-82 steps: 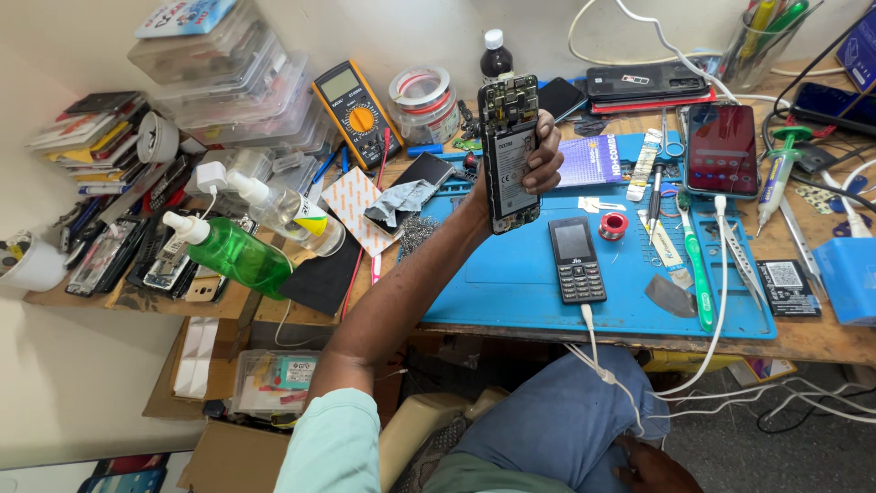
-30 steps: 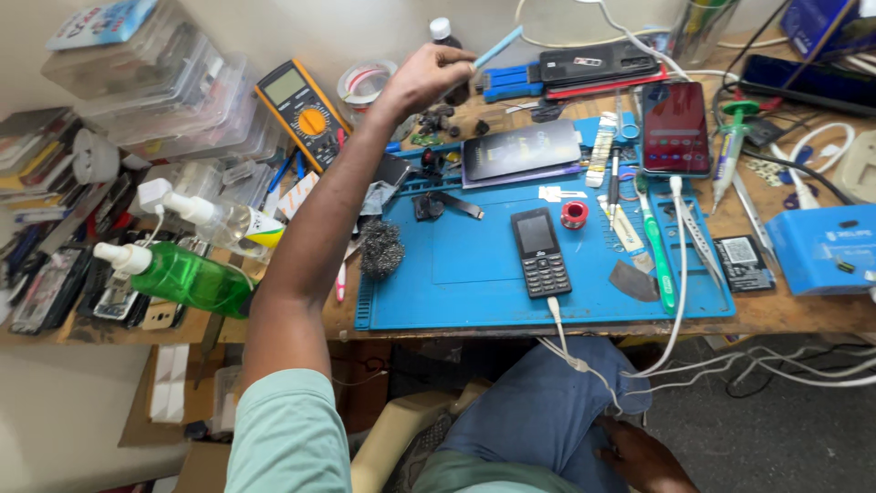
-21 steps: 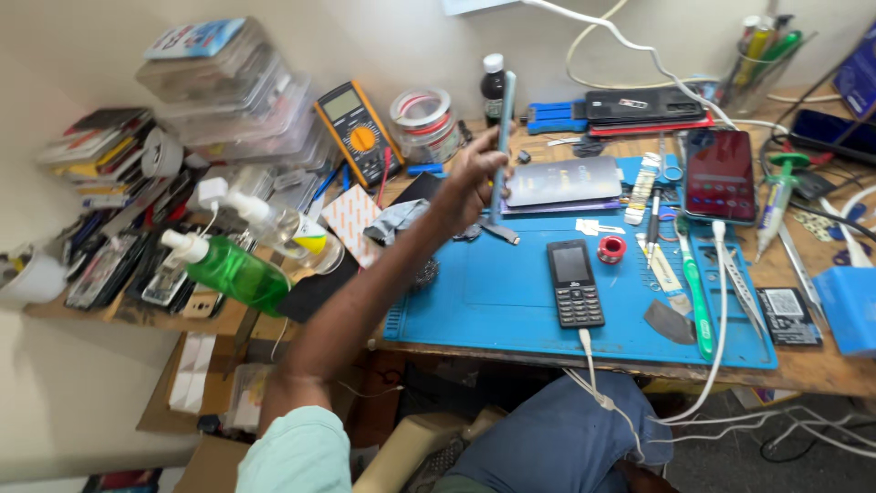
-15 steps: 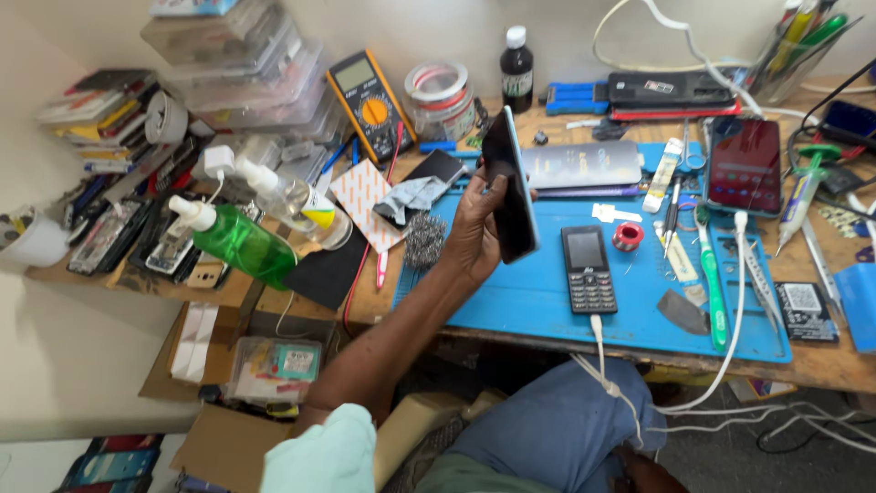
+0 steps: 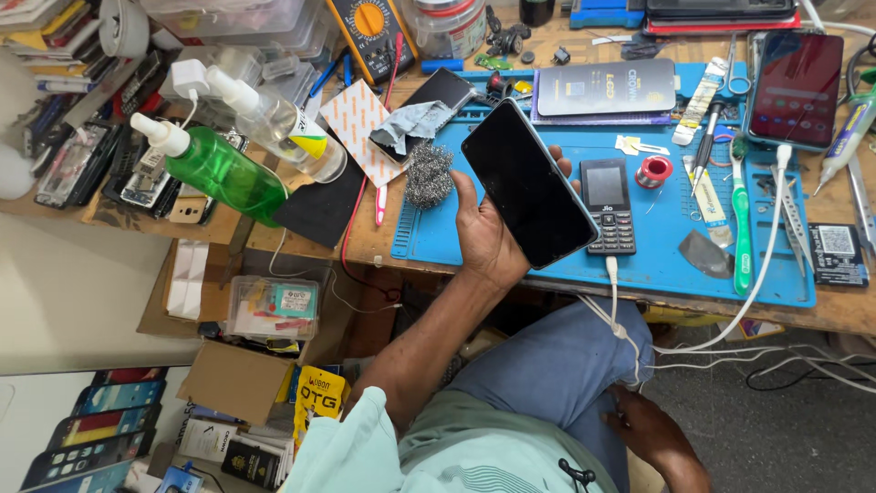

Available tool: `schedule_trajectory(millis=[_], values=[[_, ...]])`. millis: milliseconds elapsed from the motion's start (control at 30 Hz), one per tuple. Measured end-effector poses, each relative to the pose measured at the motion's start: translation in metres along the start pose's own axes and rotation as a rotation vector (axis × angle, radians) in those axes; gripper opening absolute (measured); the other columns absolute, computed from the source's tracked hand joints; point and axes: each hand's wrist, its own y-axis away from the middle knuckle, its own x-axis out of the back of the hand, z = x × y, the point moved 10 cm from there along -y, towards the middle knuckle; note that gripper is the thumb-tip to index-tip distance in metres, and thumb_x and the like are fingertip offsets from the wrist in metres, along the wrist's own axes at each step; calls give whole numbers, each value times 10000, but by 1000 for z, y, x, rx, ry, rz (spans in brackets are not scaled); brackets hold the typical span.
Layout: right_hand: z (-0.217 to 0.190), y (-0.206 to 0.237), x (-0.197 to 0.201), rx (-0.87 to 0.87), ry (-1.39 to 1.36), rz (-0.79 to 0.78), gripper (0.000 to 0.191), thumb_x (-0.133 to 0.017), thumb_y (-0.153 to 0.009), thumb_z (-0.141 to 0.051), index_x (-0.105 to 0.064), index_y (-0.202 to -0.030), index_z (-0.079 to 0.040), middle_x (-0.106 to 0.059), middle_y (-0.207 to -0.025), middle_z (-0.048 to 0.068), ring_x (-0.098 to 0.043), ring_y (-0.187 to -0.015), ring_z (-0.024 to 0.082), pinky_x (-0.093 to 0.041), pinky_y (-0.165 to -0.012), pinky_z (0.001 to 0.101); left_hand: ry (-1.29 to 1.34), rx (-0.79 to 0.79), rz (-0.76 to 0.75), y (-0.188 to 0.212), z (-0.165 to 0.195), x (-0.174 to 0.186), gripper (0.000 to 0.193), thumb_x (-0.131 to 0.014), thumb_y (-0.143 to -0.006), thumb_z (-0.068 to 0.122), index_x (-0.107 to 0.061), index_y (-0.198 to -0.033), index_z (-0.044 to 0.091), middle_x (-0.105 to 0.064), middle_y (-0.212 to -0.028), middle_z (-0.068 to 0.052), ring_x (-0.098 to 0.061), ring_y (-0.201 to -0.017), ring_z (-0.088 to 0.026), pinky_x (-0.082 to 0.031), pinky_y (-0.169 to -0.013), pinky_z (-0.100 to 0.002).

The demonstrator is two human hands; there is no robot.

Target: The person pries open the back cover of a keypad feature phone using a pry tool, removes and reinserts the battery, and presses the power button. They connect the phone to a charging cable, press keypad buttons while the screen lights up, then set the phone on the mat and pick up a smartphone, tapping its screen.

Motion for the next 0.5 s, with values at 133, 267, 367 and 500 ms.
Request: schedule_trajectory(millis=[133,267,367,500], values=[[-16,9,8,-28,32,-21,528,-698,-906,-274,-558,-1388,-109,-735,-1215,129,-781,-1018,244,-605,-913,382,-19,36,-12,3,1,8,970,-427,-1036,787,-398,-1609,5,-495,-1558,-232,-515,-1431,-372,-427,-1236,-562],[-20,14,12,-103,26,-46,493,-691,-924,-290,-575,-1373,-122,-740,-1215,120,-772,-1064,238,-595,-935,394,-46,55,-44,5,1,6,870,-421,-1088,740,-411,-1568,14,-505,-1561,-240,-532,-1407,-377,-462,-1202,-568],[-28,16,15,-83,36,-35,483,-686,-919,-291,-585,-1359,-120,-738,-1219,118,-778,-1061,240,-605,-936,401,-27,69,-57,5,-1,3,806,-415,-1117,704,-430,-1552,25,-525,-1477,-230,-554,-1391,-375,-484,-1194,-566],[-27,17,16,-132,37,-54,535,-669,-934,-305,-528,-1424,-144,-712,-1280,104,-760,-1104,236,-588,-976,409,-31,82,-91,6,-3,-3,805,-415,-1113,693,-441,-1529,4,-536,-1432,-222,-579,-1312,-348,-501,-1174,-549]])
